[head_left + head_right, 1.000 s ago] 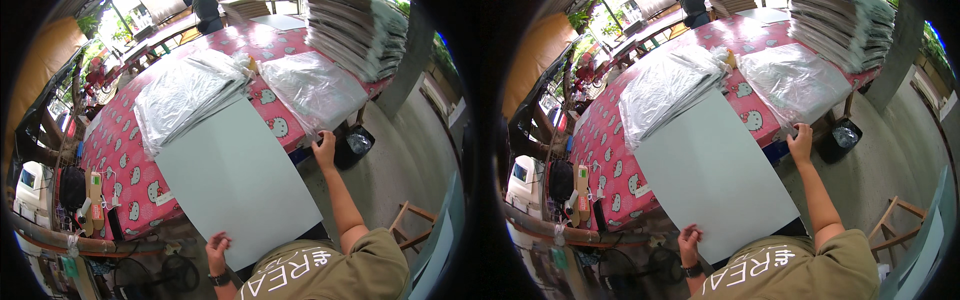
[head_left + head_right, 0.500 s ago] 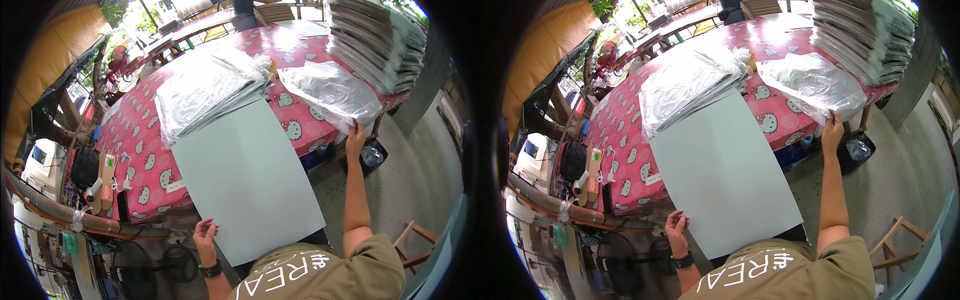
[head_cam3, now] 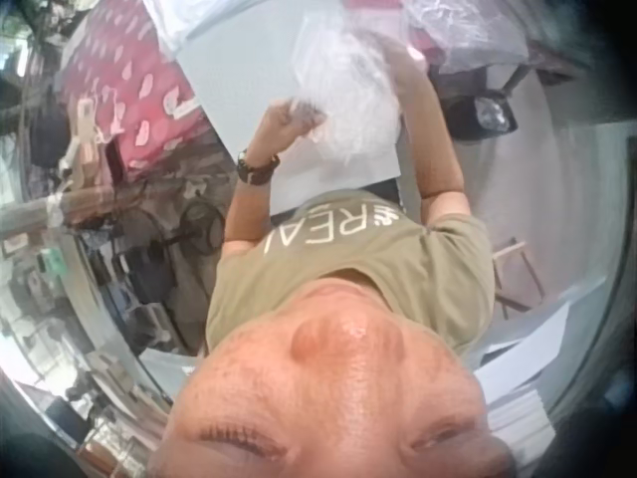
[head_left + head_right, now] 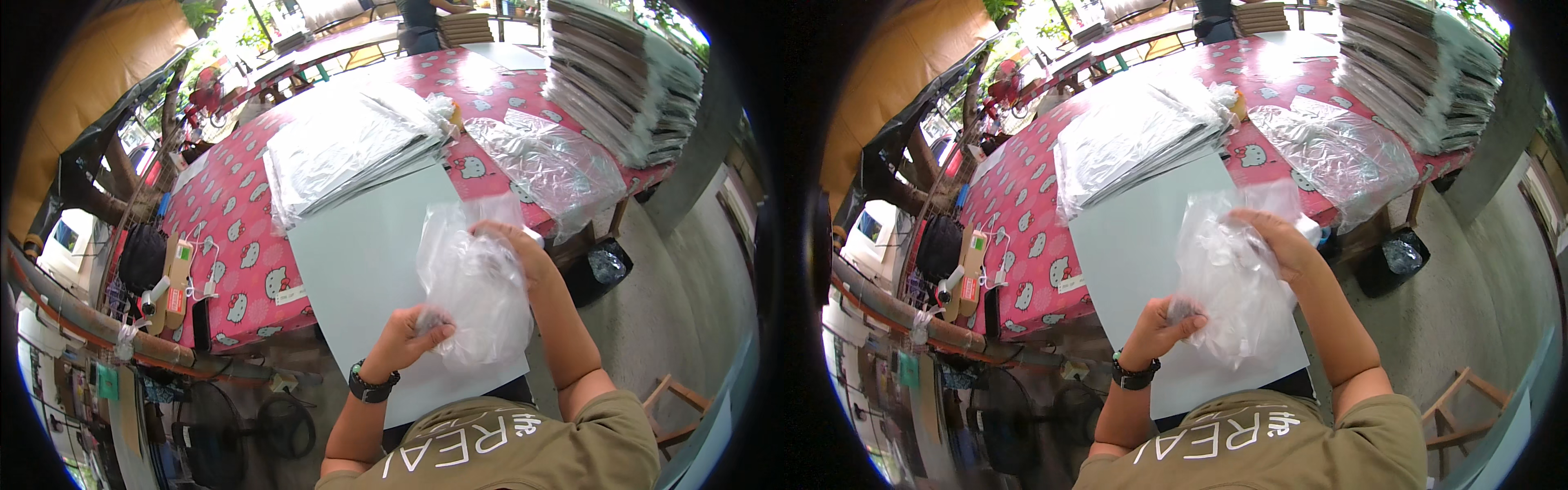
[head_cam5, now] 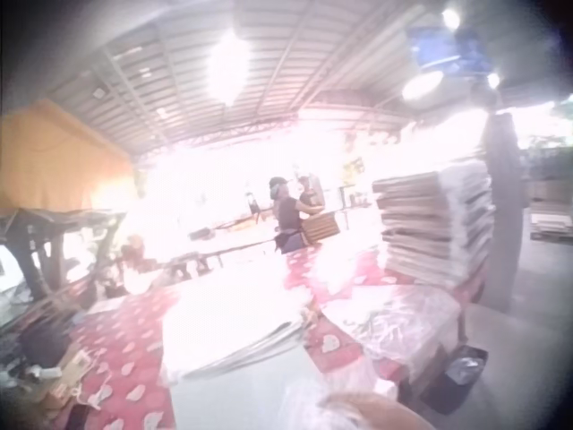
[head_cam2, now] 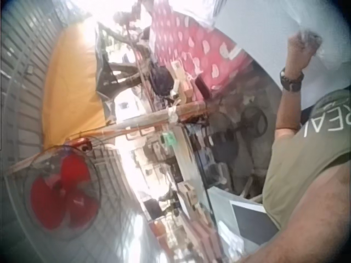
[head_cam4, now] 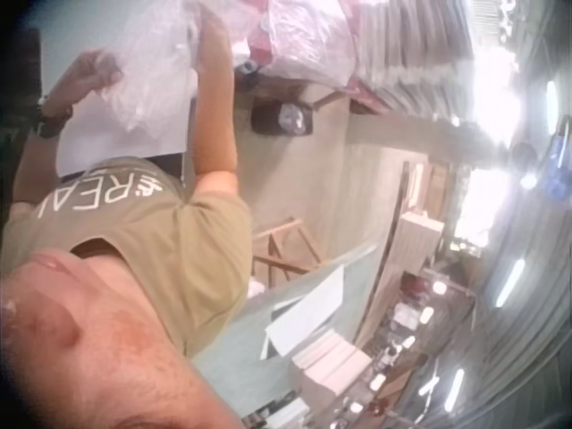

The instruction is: The person places large panels into plastic bags by hand. The person picks up a panel, slides it into a plastic sleeve, and sets it aside.

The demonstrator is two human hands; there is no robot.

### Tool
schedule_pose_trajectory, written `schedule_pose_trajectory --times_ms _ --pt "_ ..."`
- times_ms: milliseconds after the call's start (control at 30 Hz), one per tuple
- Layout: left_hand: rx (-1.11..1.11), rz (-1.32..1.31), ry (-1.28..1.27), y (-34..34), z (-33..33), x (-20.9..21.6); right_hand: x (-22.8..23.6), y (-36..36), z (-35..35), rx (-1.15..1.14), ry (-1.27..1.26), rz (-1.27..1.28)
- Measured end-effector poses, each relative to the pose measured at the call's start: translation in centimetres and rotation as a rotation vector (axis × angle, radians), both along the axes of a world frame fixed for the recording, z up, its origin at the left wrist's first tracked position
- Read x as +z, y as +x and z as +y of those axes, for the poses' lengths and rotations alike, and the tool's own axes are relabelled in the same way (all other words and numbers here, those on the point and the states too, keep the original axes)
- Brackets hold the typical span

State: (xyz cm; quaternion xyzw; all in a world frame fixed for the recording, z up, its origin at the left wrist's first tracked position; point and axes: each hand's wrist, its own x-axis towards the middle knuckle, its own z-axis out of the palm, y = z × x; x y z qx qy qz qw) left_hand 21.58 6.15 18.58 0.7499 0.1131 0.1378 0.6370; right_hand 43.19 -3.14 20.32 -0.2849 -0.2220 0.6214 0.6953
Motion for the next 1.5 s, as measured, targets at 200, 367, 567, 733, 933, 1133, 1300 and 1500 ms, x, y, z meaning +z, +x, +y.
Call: schedule_pose_trajectory --times_ms 200,367,567,733,933,1133,1300,1500 --pt "0.392 0.049 -0.060 -1.8 0.0 -3.2 -1.4 -3.2 1.5 -0.269 0.079 -0.266" --pt "0.214 -0.046 0.121 -2.9 0.7 -4.4 -2.5 -5.4 2.8 -0.400 -0.029 -0.641" --pt "0.368 -0.125 -0.507 -0.1 1.8 -2.8 -2.9 -9.0 3.1 -0.354 -0.091 -0.825" --pt "0.587 -0.284 -0.543 0.8 1.5 -3.9 -3.2 -8.9 2.7 -0.390 -0.083 -0.799" --pt "0.446 -0.366 -0.701 1.0 0.2 -3.1 -3.7 -10.0 3.1 -0.503 -0.017 -1.110" --pt "0.411 -0.403 -0.900 0.1 -0.3 -4.7 -5.5 -9.9 3.2 -0.606 -0.051 -1.320" --pt "0.294 -0.590 -1.145 -0.6 -1.6 -4.6 -6.9 -7.1 4.0 -0.462 -0.077 -0.836" --pt "0.447 -0.404 -0.974 -2.0 -1.0 -4.4 -5.6 -8.5 3.3 -0.282 -0.008 -0.801"
